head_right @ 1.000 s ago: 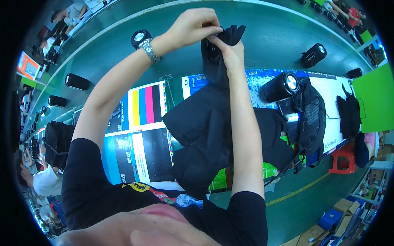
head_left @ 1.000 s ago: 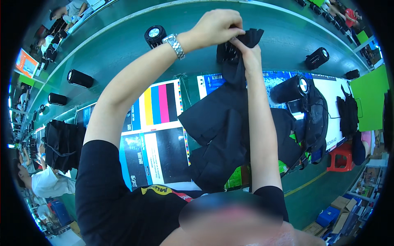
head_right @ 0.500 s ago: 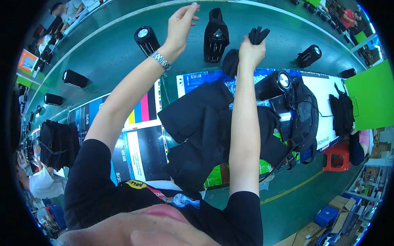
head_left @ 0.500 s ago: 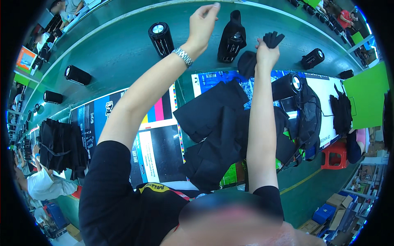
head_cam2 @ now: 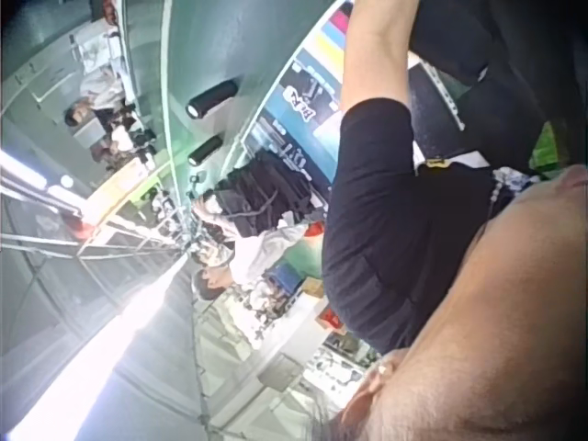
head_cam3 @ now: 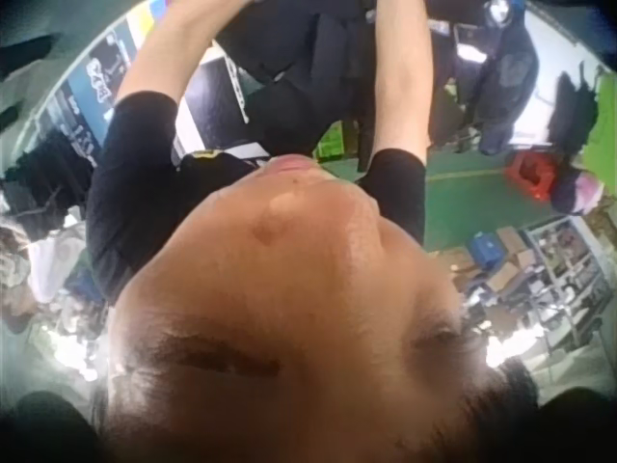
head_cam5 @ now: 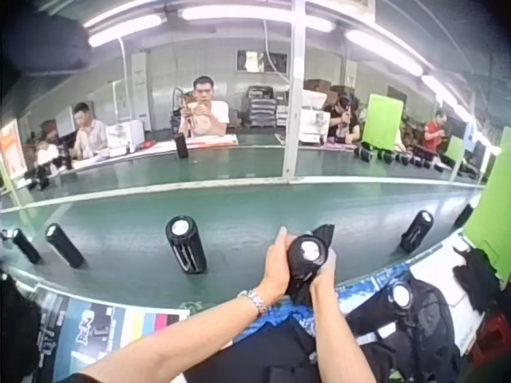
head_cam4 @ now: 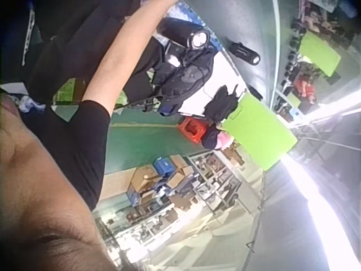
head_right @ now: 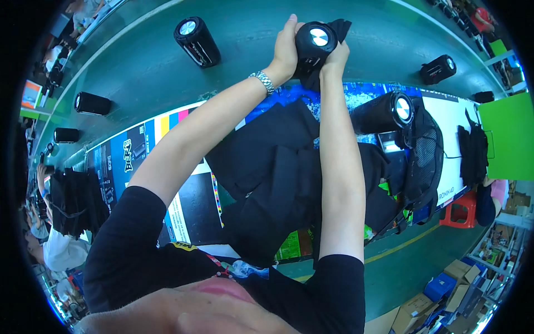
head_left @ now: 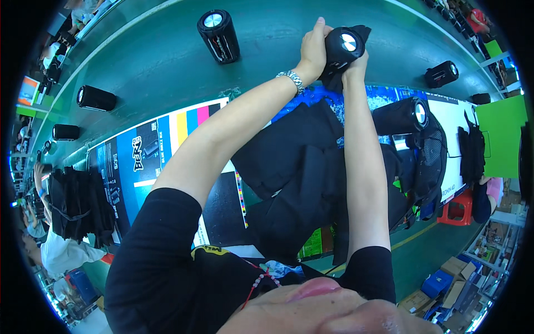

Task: The person picks up and turns over several black fabric components one by one, stretching the edges and pressing the material against the top of a black cylindrical device on the table.

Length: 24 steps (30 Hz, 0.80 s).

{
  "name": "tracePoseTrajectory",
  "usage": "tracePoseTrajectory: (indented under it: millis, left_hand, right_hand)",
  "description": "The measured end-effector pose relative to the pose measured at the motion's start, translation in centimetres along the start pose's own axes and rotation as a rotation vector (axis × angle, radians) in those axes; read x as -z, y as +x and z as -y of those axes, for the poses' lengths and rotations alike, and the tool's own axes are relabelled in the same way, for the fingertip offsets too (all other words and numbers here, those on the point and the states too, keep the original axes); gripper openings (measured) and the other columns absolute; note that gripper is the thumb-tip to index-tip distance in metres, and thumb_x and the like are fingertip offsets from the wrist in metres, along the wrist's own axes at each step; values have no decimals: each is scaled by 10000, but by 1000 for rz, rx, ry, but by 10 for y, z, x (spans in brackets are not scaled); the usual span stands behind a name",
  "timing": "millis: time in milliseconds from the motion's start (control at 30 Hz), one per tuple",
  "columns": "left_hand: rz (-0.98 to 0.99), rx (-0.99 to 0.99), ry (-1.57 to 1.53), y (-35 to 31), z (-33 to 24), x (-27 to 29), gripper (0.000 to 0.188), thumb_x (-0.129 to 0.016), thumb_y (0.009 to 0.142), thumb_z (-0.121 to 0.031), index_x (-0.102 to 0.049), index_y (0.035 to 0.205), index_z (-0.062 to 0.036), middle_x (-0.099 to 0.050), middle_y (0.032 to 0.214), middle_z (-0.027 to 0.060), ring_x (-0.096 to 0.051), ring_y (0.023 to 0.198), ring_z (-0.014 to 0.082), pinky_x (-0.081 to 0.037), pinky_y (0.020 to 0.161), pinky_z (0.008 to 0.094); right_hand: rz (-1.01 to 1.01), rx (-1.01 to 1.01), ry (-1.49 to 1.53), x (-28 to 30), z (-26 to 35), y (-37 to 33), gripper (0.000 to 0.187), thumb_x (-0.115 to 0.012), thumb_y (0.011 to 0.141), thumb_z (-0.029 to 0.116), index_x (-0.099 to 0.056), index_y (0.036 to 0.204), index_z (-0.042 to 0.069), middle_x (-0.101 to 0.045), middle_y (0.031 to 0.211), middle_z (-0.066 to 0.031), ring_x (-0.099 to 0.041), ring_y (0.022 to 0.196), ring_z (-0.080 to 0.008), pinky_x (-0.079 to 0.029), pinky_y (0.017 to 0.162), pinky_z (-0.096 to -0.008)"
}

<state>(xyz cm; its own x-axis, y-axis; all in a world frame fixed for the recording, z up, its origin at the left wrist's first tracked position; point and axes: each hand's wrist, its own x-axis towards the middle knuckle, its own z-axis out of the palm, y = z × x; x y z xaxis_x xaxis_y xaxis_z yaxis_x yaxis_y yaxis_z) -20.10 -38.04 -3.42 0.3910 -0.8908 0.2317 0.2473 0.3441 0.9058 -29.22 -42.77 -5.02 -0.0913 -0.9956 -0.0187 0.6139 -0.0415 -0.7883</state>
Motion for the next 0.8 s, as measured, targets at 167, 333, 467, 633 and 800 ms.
tracePoseTrajectory:
  millis: [167,333,467,633,800]
  left_hand:
    - [-84,38,-23,12,12,-9,597,-325,952,-380,-631,721,78,-623,648,97,-529,603,165,-434,630,326]
    - [-244,34,-160,1,20,-7,591,-335,945,-367,-624,702,87,-618,648,93,-526,612,168,-434,636,321]
    - [-247,-74,41,2,32,-12,555,-342,934,-351,-633,740,79,-619,653,86,-520,605,174,-435,635,321]
    - [-193,-38,121,12,48,-19,536,-347,932,-328,-638,737,77,-628,662,96,-553,637,179,-449,656,319]
    - [-162,39,123,14,53,-22,532,-362,935,-338,-646,771,80,-654,735,160,-603,711,258,-462,721,353]
  right_hand:
    - [-113,124,-270,14,1,20,270,-635,828,164,-644,936,-83,-617,747,-46,-527,682,-115,-437,619,-279]
    - [-280,311,-771,4,5,5,398,-695,741,272,-650,932,-74,-683,849,-190,-658,822,-306,-487,738,-380]
    - [-353,305,-743,18,7,6,414,-695,738,294,-654,937,-67,-683,893,-207,-657,850,-341,-484,772,-404]
    - [-306,317,-831,33,10,15,352,-669,765,273,-659,902,-51,-680,872,-211,-658,824,-349,-485,760,-407]
    - [-383,393,-1027,30,23,15,342,-678,781,270,-650,893,-52,-678,862,-212,-648,822,-372,-481,753,-420]
